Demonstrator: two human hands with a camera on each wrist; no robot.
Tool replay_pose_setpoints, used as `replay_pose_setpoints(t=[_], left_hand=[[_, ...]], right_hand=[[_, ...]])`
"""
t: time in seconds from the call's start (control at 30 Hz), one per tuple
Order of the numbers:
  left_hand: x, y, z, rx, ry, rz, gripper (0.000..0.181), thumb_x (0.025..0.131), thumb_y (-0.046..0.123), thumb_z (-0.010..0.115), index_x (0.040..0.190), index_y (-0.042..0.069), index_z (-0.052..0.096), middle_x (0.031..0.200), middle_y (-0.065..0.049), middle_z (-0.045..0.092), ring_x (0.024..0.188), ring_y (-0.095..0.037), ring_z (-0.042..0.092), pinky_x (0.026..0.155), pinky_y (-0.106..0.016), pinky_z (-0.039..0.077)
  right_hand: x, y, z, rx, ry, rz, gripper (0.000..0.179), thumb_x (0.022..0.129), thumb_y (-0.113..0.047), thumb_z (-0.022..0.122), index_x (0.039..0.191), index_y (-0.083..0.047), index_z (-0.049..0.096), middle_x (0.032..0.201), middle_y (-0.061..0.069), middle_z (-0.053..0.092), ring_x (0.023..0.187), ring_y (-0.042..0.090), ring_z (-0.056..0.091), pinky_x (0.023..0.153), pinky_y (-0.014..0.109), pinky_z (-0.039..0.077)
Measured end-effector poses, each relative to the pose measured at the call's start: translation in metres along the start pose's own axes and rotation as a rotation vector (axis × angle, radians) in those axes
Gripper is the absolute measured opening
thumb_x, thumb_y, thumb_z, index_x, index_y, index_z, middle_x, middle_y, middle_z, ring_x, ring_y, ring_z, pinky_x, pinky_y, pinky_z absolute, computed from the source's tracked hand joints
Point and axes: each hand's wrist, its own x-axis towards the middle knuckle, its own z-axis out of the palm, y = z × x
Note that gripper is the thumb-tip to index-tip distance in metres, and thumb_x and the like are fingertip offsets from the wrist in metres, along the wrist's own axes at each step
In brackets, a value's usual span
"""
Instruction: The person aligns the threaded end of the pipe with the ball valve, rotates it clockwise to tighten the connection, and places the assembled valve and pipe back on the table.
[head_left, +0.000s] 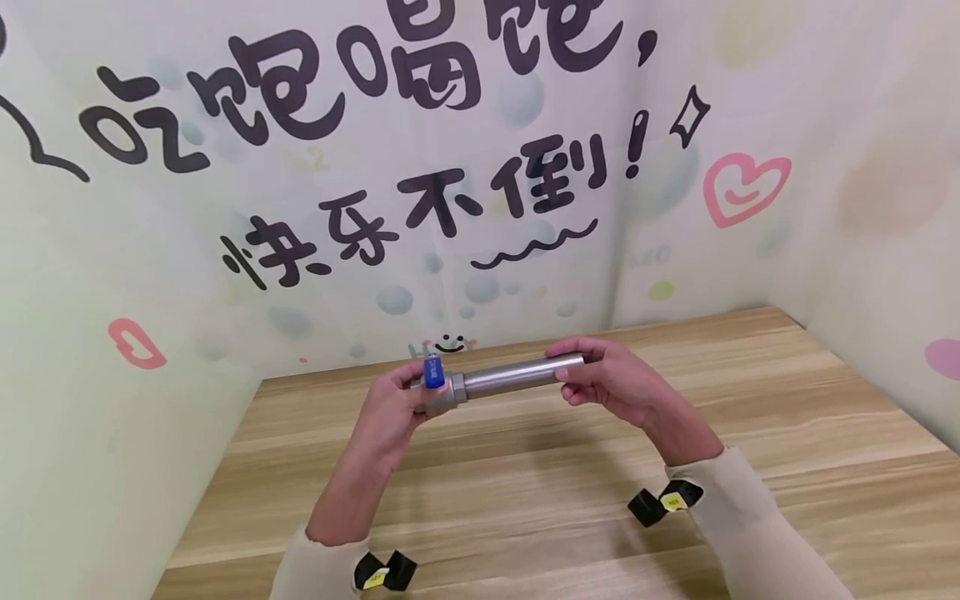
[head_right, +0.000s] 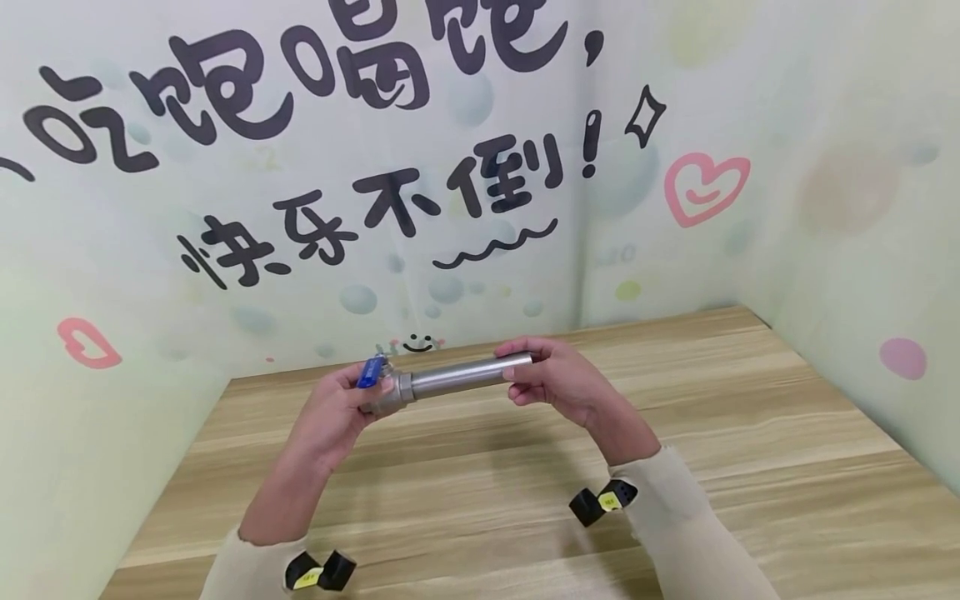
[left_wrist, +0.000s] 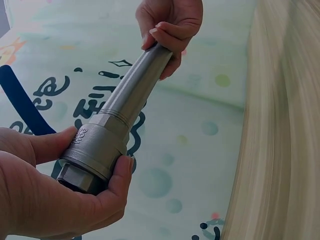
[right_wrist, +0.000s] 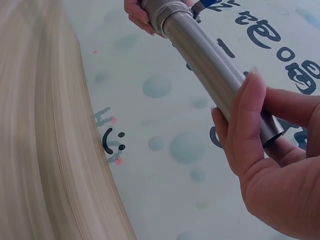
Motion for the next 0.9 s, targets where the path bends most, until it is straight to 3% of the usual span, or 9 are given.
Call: replay_pose_setpoints(t=[0.3, 0.9], left_hand=[[0.0011, -0.0016, 0.0002, 0.0, -0.001, 0.006, 0.044, 0.091, -0.002, 0.058, 0.134, -0.009, 0.05, 0.135, -0.019, 0.044, 0.116, -0.032, 0.047, 0.092, -0.035, 0.047], [0.0007, -0.0016, 0.0028, 0.008, 0.014, 0.002, 0.046, 0.09, -0.006, 0.056, 0.135, -0.01, 0.047, 0.135, -0.02, 0.045, 0.112, -0.031, 0.049, 0.087, -0.031, 0.048]], right_hand=[[0.001, 0.0, 0.004, -0.012, 0.066, 0.003, 0.019, 0.092, -0.001, 0.06, 0.109, -0.009, 0.063, 0.085, 0.005, 0.058, 0.061, 0.009, 0.059, 0.059, 0.02, 0.052], [0.002, -0.0003, 0.0017, -0.052, 0.061, 0.015, 0.015, 0.096, -0.012, 0.059, 0.109, -0.005, 0.063, 0.087, 0.007, 0.059, 0.064, 0.009, 0.06, 0.063, 0.021, 0.054]])
